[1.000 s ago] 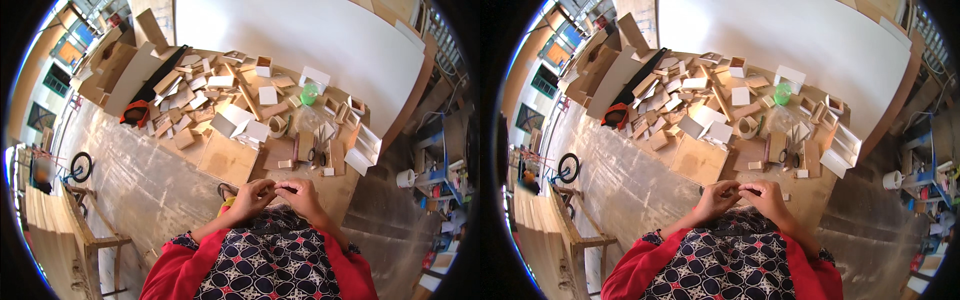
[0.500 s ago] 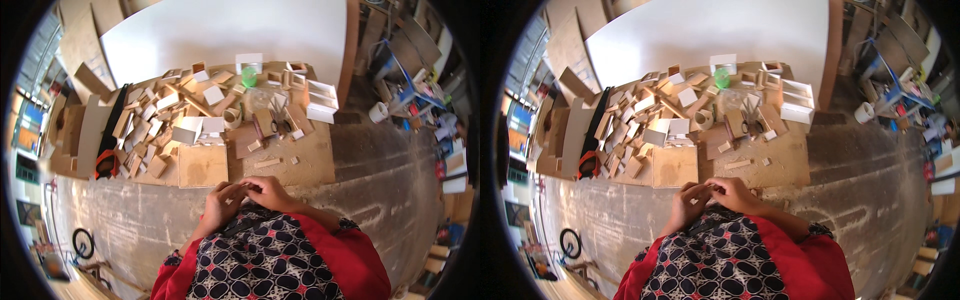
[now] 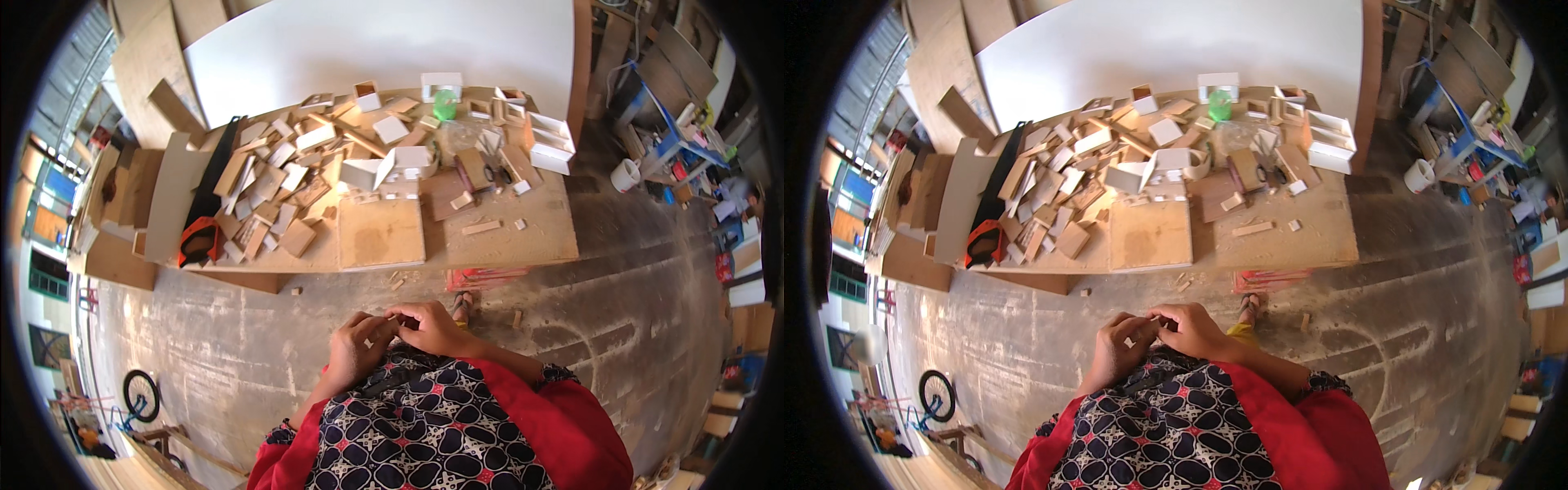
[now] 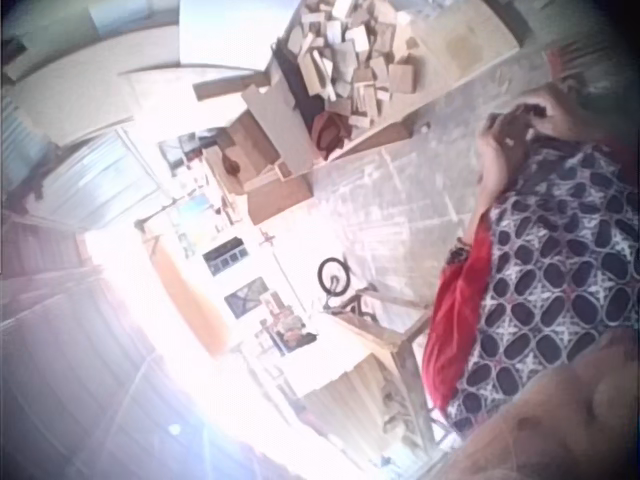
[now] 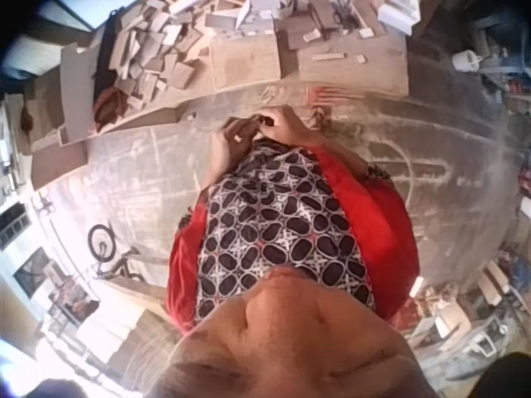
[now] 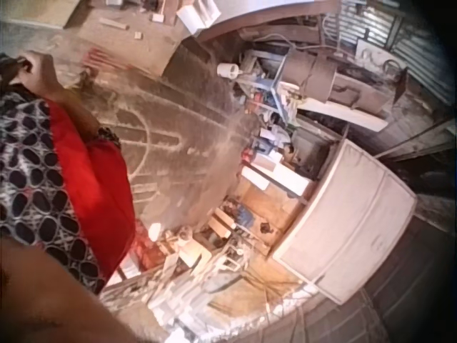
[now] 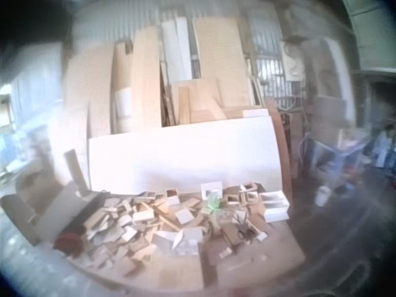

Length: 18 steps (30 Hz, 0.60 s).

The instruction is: The person applies glue to small wooden pieces using a stick, joins them together to form miniature boxes, and uses a hand saw to cut a thin wooden strip on a workbench.

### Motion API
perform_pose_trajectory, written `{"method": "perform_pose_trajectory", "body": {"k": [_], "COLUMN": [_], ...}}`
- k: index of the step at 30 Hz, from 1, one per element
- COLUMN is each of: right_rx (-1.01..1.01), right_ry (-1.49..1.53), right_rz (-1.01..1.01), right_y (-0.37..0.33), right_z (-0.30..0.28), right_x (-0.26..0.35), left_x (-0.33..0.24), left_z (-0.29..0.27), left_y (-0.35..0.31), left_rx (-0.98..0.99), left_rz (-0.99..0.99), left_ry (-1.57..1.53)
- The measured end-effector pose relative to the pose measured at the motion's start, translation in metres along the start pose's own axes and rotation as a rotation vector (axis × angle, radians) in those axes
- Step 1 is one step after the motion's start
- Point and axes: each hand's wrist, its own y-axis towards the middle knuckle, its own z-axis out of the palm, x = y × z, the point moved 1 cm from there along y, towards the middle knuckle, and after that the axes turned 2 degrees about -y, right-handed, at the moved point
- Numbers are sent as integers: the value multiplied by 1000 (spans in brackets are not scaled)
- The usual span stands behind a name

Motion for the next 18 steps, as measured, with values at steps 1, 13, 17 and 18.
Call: {"method": "perform_pose_trajectory", "body": {"k": [1,13,17,18], "right_rx": [-12,105,197,209], "right_ry": [-7,-241,-136,-80], "right_rz": [1,-128,-131,-130], "right_y": [-3,15,58,71], "right_z": [4,20,16,16], "right_x": [1,15,14,12], "left_x": [4,19,24,29], "left_z": [-2,-14,-24,-29], "left_y": [-5,-19,-8,-6], "left_rx": [-2,-114,-245,-286], "left_rz": [15,-53,-164,-176], "left_ry": [3,-65,-129,-151]}}
